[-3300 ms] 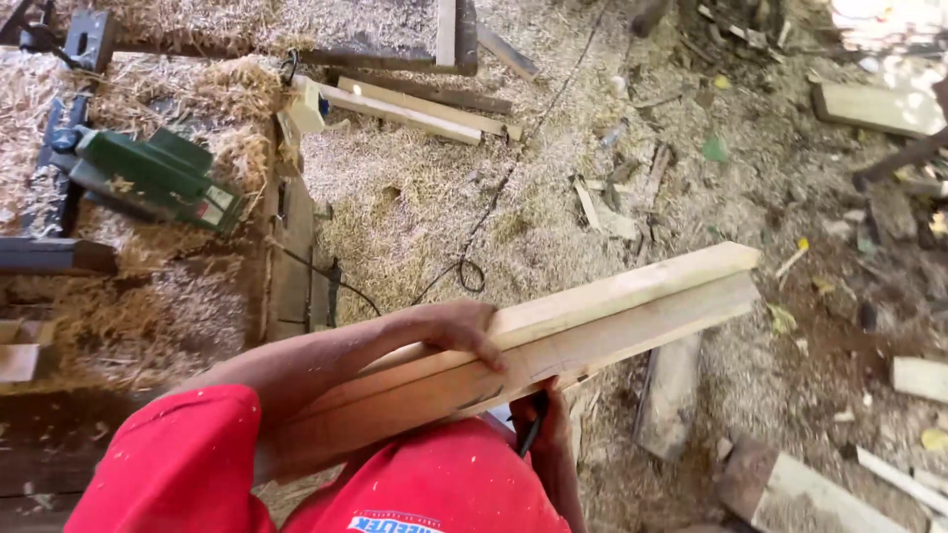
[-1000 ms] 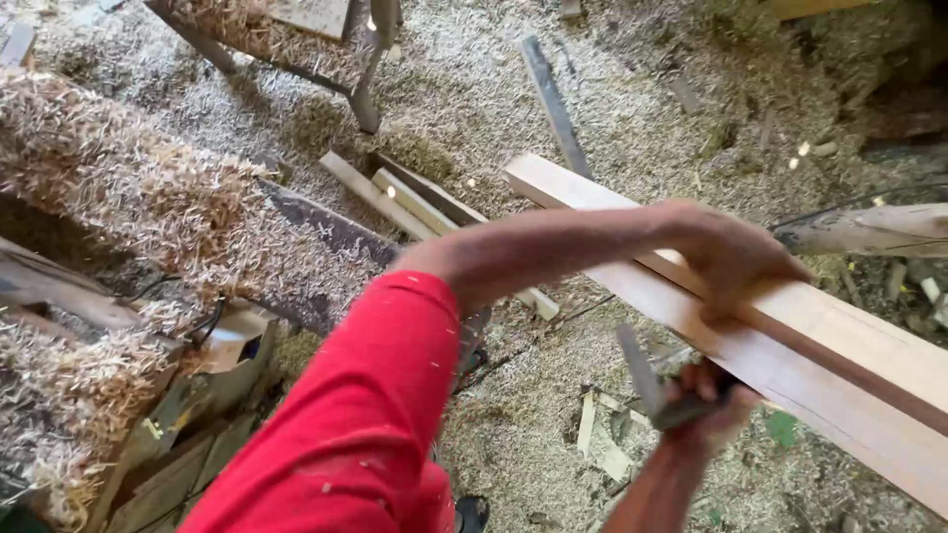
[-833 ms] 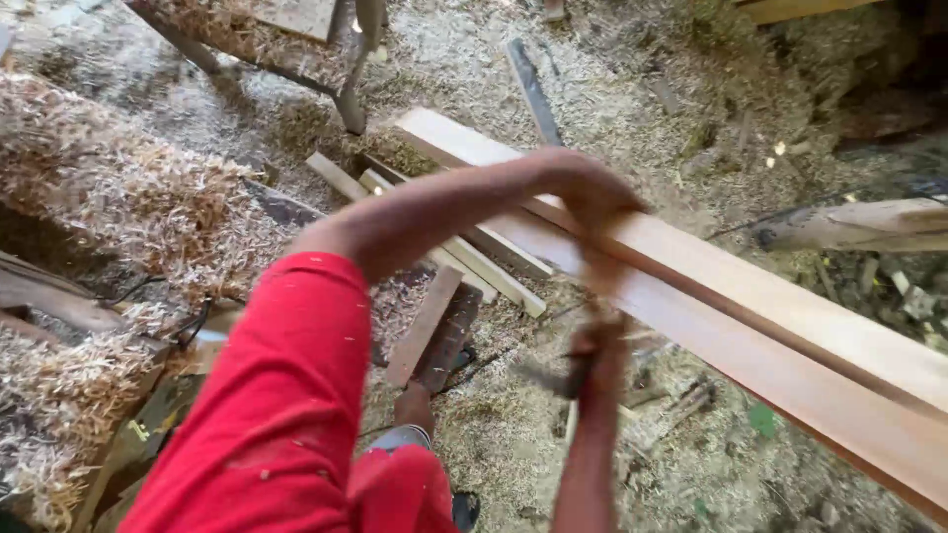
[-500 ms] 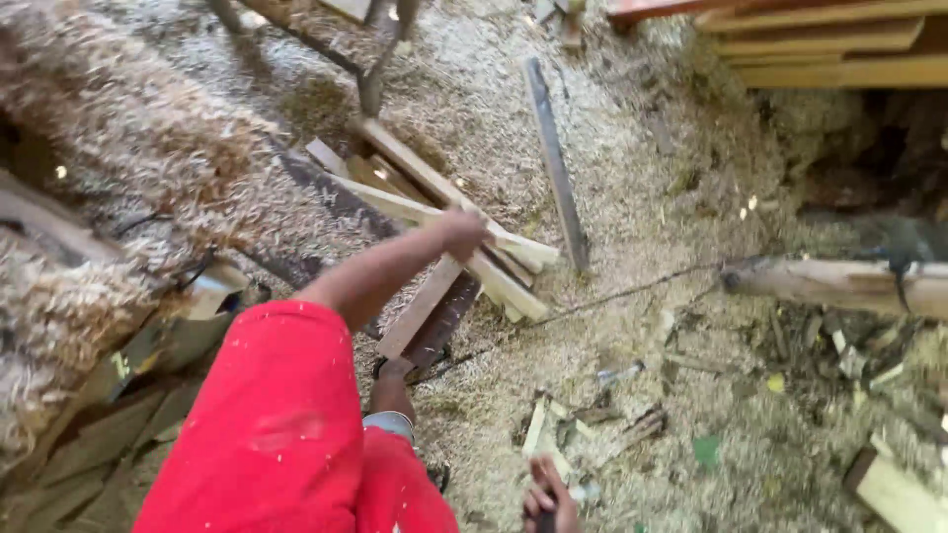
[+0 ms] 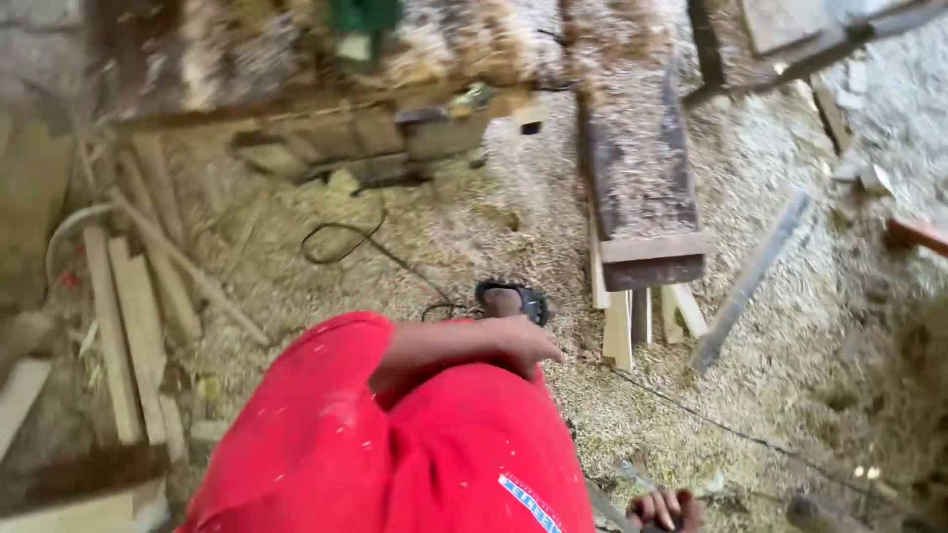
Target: Mark wood planks using a square ruler and a pencil for future cuts.
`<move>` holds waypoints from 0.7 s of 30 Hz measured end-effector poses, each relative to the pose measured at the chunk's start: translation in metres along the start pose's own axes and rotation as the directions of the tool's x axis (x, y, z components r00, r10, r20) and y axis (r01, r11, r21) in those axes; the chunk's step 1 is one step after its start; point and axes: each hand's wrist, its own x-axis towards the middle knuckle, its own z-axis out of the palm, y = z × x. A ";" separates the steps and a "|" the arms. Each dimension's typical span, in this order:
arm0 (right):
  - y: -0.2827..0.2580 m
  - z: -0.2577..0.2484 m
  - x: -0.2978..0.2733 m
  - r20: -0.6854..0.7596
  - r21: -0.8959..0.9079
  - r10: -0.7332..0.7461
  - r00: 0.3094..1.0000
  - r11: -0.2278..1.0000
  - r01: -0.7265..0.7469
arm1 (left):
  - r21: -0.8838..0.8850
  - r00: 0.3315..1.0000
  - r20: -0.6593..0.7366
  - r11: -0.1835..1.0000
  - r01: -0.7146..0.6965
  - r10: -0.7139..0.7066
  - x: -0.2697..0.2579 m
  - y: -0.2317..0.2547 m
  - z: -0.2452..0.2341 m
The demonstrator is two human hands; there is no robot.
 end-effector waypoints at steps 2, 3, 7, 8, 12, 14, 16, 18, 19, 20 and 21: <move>-0.002 -0.036 0.035 0.126 0.014 -0.001 0.992 1.000 -0.001 | -0.012 0.997 -0.042 0.997 0.070 -0.071 -0.048 -0.007 0.049; 0.010 -0.042 0.075 0.198 0.021 0.014 0.980 1.000 -0.018 | -0.018 0.991 -0.054 0.993 0.120 -0.121 -0.072 -0.012 0.069; 0.093 0.065 0.127 0.284 -0.080 0.230 0.931 0.973 -0.216 | -0.343 0.883 -0.239 0.886 0.313 -0.404 -0.142 0.003 0.080; 0.106 0.077 0.113 0.272 -0.094 0.258 0.927 0.966 -0.242 | -0.292 0.877 -0.265 0.900 0.323 -0.400 -0.153 0.014 0.082; 0.168 0.134 0.065 0.108 -0.202 0.322 0.941 0.933 -0.296 | -0.232 0.909 -0.183 0.915 0.329 -0.374 -0.182 0.031 0.093; 0.195 0.150 0.044 0.064 -0.250 0.300 0.952 0.928 -0.276 | -0.160 0.916 -0.157 0.925 0.346 -0.370 -0.202 0.031 0.104; 0.223 0.185 0.006 0.000 -0.307 0.267 0.964 0.917 -0.254 | -0.103 0.927 -0.128 0.934 0.342 -0.353 -0.219 0.032 0.115; 0.261 0.244 -0.040 0.024 -0.314 0.333 0.943 0.898 -0.309 | -0.206 0.903 -0.195 0.916 0.345 -0.384 -0.238 0.027 0.124; 0.262 0.237 -0.049 0.019 -0.323 0.329 0.944 0.896 -0.306 | -0.214 0.904 -0.199 0.917 0.337 -0.379 -0.252 0.035 0.123; 0.268 0.234 -0.049 0.014 -0.403 0.303 0.953 0.874 -0.272 | -0.229 0.882 -0.216 0.900 0.372 -0.419 -0.272 0.036 0.119; 0.276 0.233 -0.049 0.013 -0.481 0.275 0.961 0.845 -0.236 | -0.246 0.858 -0.231 0.880 0.405 -0.459 -0.293 0.037 0.116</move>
